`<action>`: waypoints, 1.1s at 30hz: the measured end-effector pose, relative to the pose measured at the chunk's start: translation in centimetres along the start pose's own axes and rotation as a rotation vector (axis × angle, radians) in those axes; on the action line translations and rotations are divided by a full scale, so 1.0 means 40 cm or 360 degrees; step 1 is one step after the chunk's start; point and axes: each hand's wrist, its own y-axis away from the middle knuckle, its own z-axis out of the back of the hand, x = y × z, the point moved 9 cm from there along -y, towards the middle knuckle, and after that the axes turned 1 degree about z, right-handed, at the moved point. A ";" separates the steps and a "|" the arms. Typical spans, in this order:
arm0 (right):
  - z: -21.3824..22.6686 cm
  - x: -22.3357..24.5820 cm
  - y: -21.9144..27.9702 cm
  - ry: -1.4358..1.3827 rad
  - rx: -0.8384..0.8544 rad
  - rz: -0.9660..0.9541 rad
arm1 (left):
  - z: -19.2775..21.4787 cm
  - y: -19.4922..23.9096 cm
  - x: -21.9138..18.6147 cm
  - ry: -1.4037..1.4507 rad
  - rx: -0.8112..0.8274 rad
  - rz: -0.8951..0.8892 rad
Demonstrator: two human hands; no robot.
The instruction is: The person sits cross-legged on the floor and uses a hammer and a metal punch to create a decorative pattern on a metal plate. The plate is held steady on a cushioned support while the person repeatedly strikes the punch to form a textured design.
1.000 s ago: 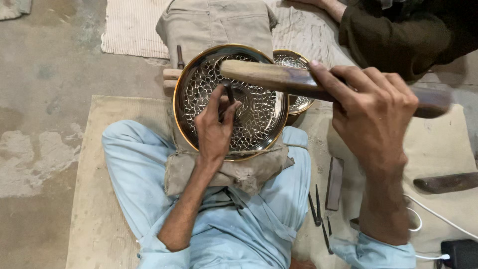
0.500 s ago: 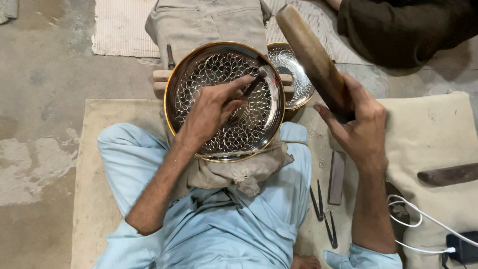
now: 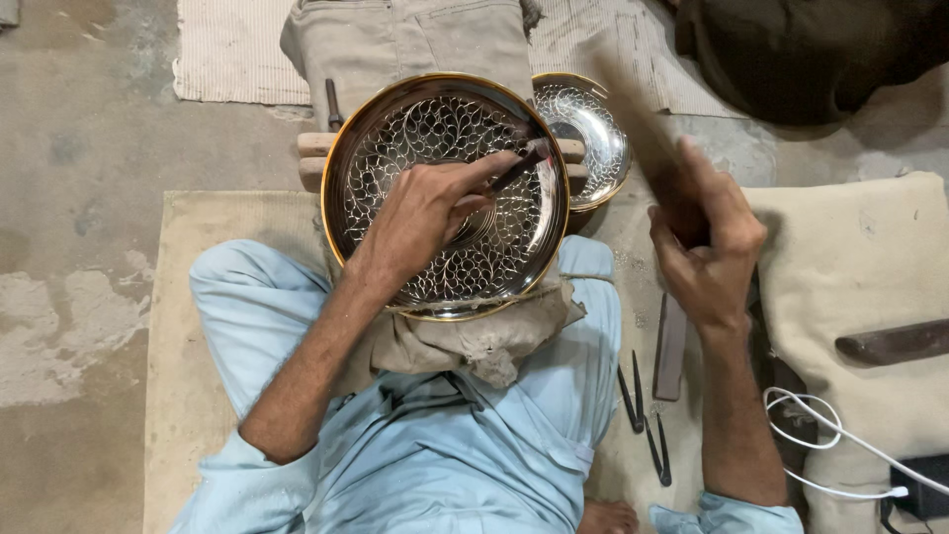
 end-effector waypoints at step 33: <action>0.010 0.124 -0.140 0.0908 0.0421 0.0219 | 0.019 0.063 0.053 0.0245 -0.0432 0.0240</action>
